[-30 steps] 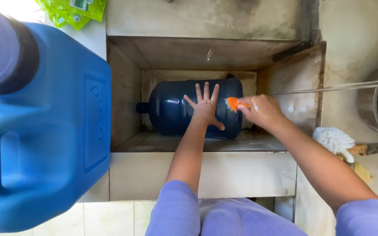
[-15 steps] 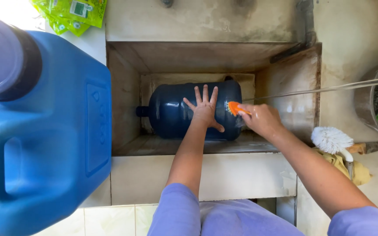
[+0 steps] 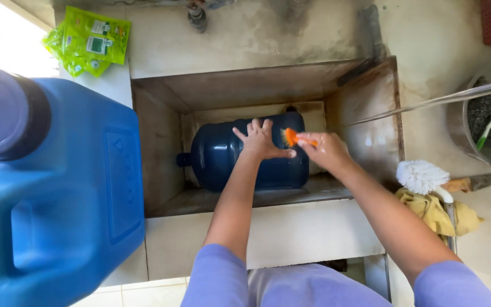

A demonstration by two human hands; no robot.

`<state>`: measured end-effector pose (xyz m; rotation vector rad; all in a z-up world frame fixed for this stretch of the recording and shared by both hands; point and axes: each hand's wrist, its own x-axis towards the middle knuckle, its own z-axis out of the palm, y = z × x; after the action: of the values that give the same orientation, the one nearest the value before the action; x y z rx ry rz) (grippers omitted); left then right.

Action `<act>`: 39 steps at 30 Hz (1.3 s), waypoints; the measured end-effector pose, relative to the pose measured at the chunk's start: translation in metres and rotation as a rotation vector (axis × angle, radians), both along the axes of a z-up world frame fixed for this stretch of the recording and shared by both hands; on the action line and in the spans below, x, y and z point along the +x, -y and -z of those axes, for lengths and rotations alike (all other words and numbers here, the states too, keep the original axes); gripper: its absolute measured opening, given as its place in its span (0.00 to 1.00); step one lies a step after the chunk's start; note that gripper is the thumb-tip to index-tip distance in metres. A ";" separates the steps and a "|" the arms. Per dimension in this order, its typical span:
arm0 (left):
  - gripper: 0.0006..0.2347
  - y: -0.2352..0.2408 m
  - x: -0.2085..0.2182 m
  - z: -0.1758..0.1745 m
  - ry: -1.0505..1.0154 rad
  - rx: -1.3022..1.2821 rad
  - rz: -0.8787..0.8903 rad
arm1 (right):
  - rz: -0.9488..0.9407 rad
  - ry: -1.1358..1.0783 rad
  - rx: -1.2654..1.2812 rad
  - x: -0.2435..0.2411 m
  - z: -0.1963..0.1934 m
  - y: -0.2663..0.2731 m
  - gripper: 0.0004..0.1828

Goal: Scrubbing and rinsing a large blue plastic water container in a sink using a brush.

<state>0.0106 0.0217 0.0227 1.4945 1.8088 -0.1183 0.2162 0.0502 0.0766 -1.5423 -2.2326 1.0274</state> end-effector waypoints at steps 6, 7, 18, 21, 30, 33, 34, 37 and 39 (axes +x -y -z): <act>0.69 -0.004 0.021 0.011 0.002 0.130 0.071 | 0.132 0.040 0.069 -0.005 0.049 -0.029 0.16; 0.69 -0.001 0.024 0.011 0.001 0.128 0.082 | 0.186 -0.006 0.102 -0.004 0.072 -0.041 0.16; 0.65 0.046 0.018 -0.021 -0.001 -0.007 0.067 | 0.217 -0.243 -0.164 0.017 0.038 -0.004 0.16; 0.67 0.032 0.003 -0.007 0.008 0.037 -0.021 | 0.164 -0.190 -0.229 0.020 0.027 0.021 0.16; 0.73 0.030 0.000 0.017 0.006 -0.058 -0.019 | 0.028 0.046 0.177 -0.018 0.028 -0.022 0.15; 0.73 0.031 -0.004 0.019 0.010 -0.068 -0.016 | -0.025 -0.005 0.216 -0.019 0.029 -0.020 0.14; 0.73 0.029 -0.004 0.020 0.016 -0.067 -0.013 | -0.103 -0.036 0.234 -0.014 0.025 -0.015 0.14; 0.73 0.027 -0.005 0.022 0.019 -0.060 -0.021 | -0.332 0.250 0.219 0.020 0.003 0.035 0.17; 0.74 0.029 -0.002 0.025 0.020 -0.066 -0.030 | -0.386 0.338 0.181 0.030 -0.008 0.042 0.17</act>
<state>0.0088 -0.0070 -0.0025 1.4172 1.7941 -0.1461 0.2466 0.0085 0.0846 -1.3174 -2.8477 0.6577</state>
